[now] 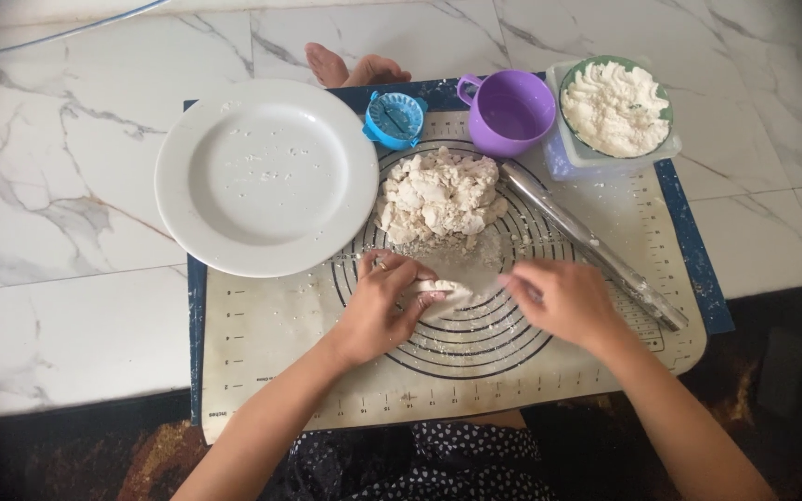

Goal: The person is using a blue plastic mold to shape pieces of white dough into small pastries or dumplings.

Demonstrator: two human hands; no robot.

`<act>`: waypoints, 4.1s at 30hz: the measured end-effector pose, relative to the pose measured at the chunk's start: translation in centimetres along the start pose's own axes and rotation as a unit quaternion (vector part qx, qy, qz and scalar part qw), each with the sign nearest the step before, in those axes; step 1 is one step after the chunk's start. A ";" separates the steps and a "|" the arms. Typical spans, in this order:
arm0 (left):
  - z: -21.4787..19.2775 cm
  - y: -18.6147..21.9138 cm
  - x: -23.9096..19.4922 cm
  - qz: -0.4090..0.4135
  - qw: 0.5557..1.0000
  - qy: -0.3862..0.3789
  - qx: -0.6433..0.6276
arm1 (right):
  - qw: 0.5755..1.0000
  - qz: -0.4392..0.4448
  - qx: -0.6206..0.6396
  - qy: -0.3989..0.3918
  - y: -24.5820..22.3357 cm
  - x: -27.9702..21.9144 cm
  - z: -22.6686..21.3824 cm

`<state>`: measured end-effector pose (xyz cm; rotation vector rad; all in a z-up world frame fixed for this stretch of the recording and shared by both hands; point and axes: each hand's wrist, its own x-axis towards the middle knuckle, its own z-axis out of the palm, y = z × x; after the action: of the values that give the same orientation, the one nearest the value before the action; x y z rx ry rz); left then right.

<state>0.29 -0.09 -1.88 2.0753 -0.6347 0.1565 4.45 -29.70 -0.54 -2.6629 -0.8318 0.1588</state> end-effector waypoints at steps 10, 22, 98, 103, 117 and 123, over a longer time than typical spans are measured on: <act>-0.9 1.0 0.4 0.081 0.990 0.112 0.008 | 0.925 -0.175 0.328 0.070 -7.7 3.5 -1.3; -6.2 4.2 2.3 -0.156 0.950 0.203 0.177 | 0.655 0.165 0.728 -0.118 -8.9 11.0 0.7; -2.7 -3.4 5.9 -0.261 0.739 0.144 -0.604 | 0.954 -0.023 0.261 0.146 -12.6 13.4 -5.5; -2.8 -3.3 5.8 -0.255 0.743 0.145 -0.602 | 0.956 -0.066 0.210 0.196 -12.5 13.7 -5.2; -3.3 -2.0 6.0 -0.230 0.768 0.168 -0.573 | 0.941 -0.115 0.162 0.275 -11.6 14.1 -4.5; -3.3 -1.7 6.0 -0.208 0.768 0.190 -0.575 | 0.926 -0.132 0.154 0.319 -11.3 14.3 -4.6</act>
<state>6.69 1.11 0.77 0.8751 0.0584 -0.0740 11.09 -14.18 7.73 -2.0728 -0.8381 -0.5677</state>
